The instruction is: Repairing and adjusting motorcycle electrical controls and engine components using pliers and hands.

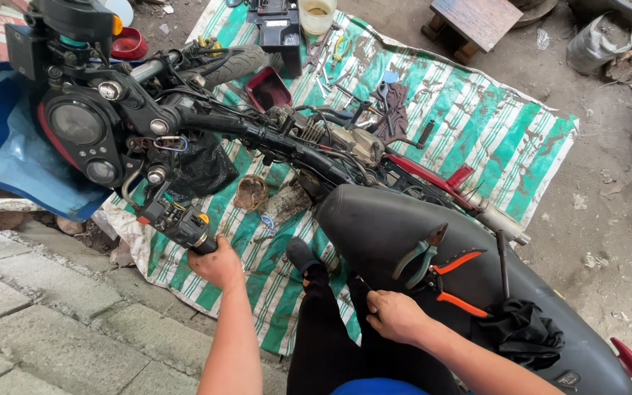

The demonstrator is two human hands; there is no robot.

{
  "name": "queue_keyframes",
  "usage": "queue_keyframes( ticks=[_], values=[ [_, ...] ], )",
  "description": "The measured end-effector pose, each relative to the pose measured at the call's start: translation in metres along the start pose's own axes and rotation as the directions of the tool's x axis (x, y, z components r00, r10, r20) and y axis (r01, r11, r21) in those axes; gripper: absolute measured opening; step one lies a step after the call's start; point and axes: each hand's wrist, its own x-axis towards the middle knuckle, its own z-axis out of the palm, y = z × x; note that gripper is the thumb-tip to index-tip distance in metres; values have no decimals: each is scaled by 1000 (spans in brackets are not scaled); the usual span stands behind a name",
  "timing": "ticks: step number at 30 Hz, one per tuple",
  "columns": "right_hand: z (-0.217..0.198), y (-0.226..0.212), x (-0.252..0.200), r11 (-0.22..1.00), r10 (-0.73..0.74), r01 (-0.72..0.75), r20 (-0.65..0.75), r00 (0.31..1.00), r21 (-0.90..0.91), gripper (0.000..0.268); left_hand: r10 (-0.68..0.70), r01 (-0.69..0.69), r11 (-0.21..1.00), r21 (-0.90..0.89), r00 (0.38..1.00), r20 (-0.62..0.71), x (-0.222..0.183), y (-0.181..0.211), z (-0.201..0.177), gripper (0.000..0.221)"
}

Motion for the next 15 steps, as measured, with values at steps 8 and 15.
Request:
queue_keyframes(
  ticks=[8, 15],
  values=[
    [-18, -7, 10, 999, 40, -39, -26, 999, 24, 21, -32, 29, 999, 26, 989, 143, -3, 17, -19, 86],
    [-8, -40, 42, 999, 32, -32, -33, 999, 2, 23, -11, 5, 991, 137, 999, 48, 7, -2, -5, 69]
  ],
)
